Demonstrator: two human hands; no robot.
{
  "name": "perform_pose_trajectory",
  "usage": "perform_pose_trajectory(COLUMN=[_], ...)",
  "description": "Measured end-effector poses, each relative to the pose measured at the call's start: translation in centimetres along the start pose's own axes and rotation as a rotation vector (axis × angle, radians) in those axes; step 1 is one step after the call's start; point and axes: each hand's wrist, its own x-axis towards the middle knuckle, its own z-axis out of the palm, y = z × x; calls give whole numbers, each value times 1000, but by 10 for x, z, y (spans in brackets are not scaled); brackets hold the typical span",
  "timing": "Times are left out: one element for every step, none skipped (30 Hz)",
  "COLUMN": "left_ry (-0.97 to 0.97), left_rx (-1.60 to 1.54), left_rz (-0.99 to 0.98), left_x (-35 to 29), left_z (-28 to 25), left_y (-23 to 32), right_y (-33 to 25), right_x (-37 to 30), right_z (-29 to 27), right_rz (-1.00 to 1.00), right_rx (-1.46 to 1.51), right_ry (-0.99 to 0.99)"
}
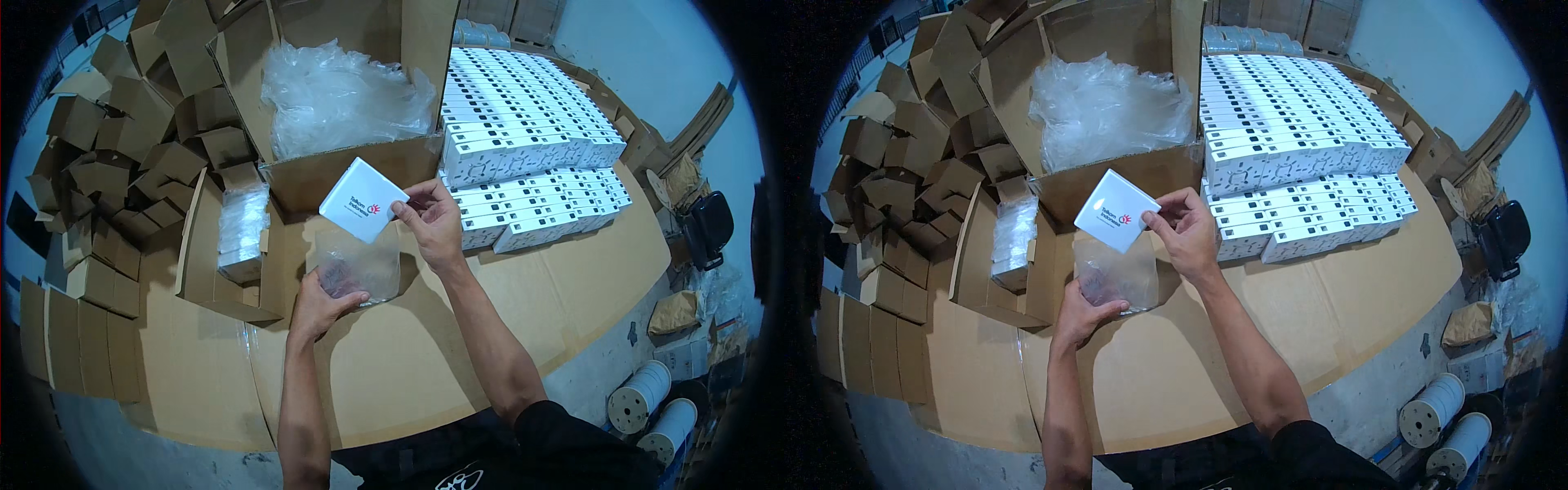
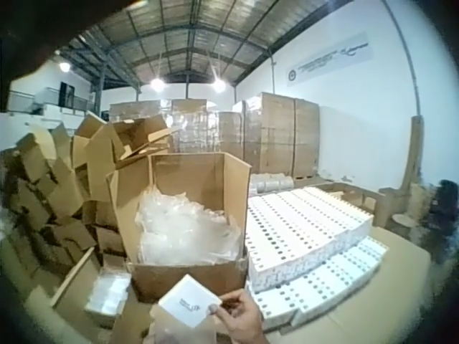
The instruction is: The recorder is packing small white product boxes into individual plastic bags and then organizing them within larger shipping boxes.
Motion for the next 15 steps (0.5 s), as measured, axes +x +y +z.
perform_pose_trajectory(left_ry=[19,19,22,25,27,34,42,41,36,31,30,28,27,28,39], left_rx=[-15,-16,-16,-17,-16,20,57,56,24,-8,-8,17,42,42,60], left_rz=[4,3,1,-1,-1,24,48,47,54,60,60,37,15,14,33], left_x=[0,0,0,0,0,2,2,2,2,2,1,1,1,1,2], left_z=[1,0,0,0,-2,-4,-5,-4,-3,-2,-2,-2,-1,-2,-3], left_y=[2,3,3,3,1,-4,-7,-7,-6,-5,-3,-1,0,-2,-4], right_y=[0,-1,-2,-2,-2,-2,-1,-2,-2,-1,-1,-1,0,1,1], right_x=[0,-1,-1,-1,0,0,-1,-1,-2,-2,-2,-2,-2,-2,-2], right_z=[-2,-2,-3,-5,-5,-5,-4,-4,-3,-4,-4,-5,-5,-4,-3], right_rz=[0,8,17,17,17,17,17,15,13,14,10,6,6,21,35], right_rx=[-1,-26,-52,-53,-47,-40,-39,-36,-33,-34,-49,-65,-65,-71,-77], right_ry=[0,-1,-1,0,-9,-18,-19,-29,-39,-39,-54,-70,-69,-82,-95])
